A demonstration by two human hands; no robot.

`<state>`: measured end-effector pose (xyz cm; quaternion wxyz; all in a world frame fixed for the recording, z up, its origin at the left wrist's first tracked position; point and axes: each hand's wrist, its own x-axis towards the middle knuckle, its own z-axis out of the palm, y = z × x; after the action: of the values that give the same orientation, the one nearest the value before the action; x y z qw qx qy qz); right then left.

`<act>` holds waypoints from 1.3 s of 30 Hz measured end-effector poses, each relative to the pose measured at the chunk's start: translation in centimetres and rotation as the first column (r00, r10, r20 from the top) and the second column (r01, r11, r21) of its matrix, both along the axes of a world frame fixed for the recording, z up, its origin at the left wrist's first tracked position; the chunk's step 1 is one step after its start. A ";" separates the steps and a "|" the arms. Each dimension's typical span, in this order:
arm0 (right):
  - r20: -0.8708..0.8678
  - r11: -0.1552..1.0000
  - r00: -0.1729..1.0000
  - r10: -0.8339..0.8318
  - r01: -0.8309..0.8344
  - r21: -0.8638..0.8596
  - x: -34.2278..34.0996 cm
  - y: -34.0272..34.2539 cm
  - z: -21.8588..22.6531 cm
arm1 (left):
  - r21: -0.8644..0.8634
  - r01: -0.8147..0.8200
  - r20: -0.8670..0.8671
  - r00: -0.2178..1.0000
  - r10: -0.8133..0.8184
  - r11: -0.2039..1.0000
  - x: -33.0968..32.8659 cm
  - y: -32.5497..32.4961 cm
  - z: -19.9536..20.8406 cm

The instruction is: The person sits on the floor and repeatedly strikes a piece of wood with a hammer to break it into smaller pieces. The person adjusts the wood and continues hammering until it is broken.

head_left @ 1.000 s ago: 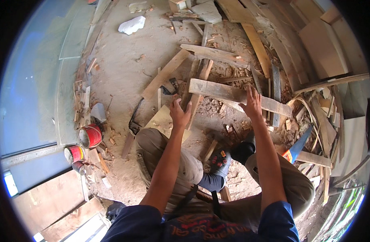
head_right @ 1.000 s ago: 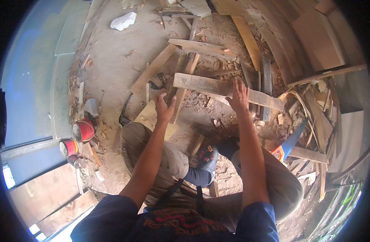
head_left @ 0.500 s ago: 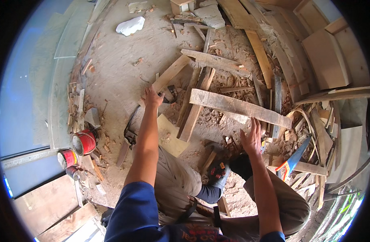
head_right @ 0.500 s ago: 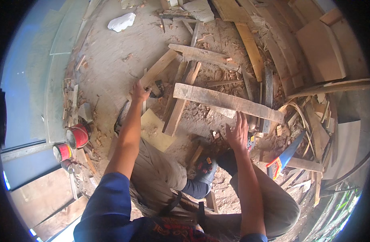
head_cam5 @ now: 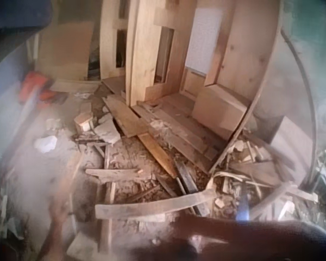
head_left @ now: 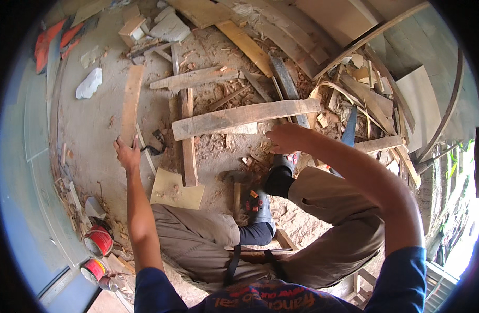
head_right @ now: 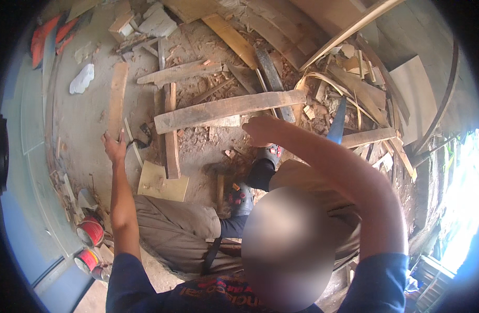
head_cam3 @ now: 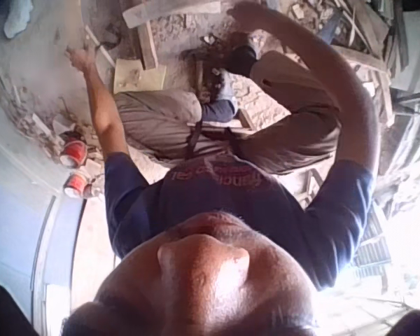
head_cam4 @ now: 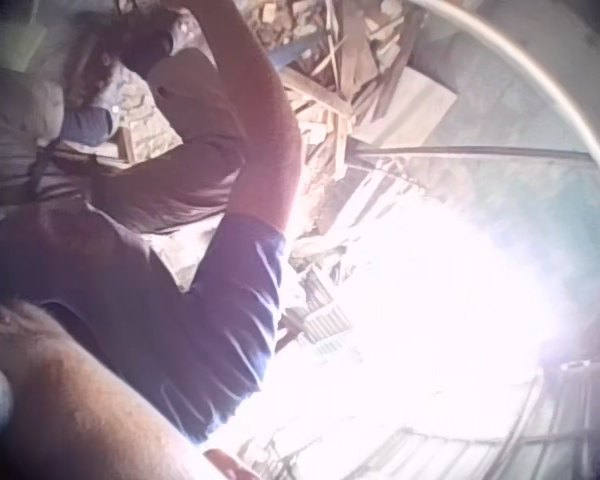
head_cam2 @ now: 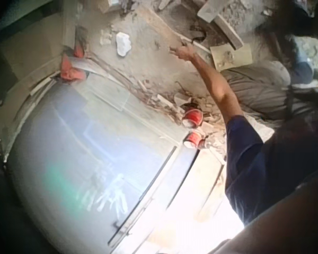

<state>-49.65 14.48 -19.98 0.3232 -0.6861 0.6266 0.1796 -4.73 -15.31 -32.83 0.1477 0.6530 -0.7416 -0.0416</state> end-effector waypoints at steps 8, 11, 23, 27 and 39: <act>0.790 0.639 0.454 -0.413 0.762 -0.104 0.0 1.1 1.7 | 0.566 0.523 -0.735 0.671 0.102 0.638 -16.9 15.8 9.5; 0.914 0.492 0.119 -0.388 0.865 0.097 2.2 1.2 -0.3 | 0.407 0.844 -0.714 0.055 0.698 0.350 -20.7 21.7 3.2; 0.785 -0.341 -0.185 -0.591 0.939 -0.036 -6.2 10.4 -6.1 | 0.033 0.903 -0.489 0.389 -0.781 0.429 -38.0 18.2 0.3; 0.611 -0.311 -0.057 -0.790 0.895 -0.320 -6.8 17.0 -9.5 | 0.248 0.873 -0.210 0.471 -0.857 0.420 -41.0 15.0 -0.5; 0.425 -0.204 -0.066 -0.903 0.936 -0.288 -3.2 24.3 -13.8 | 0.329 0.893 -0.360 0.419 -0.834 0.307 -40.7 10.4 2.5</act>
<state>-52.82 38.74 -33.79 0.1725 -0.0664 0.9328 -0.3096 -45.44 -4.86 -30.31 -0.0180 0.1628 -0.9283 -0.3337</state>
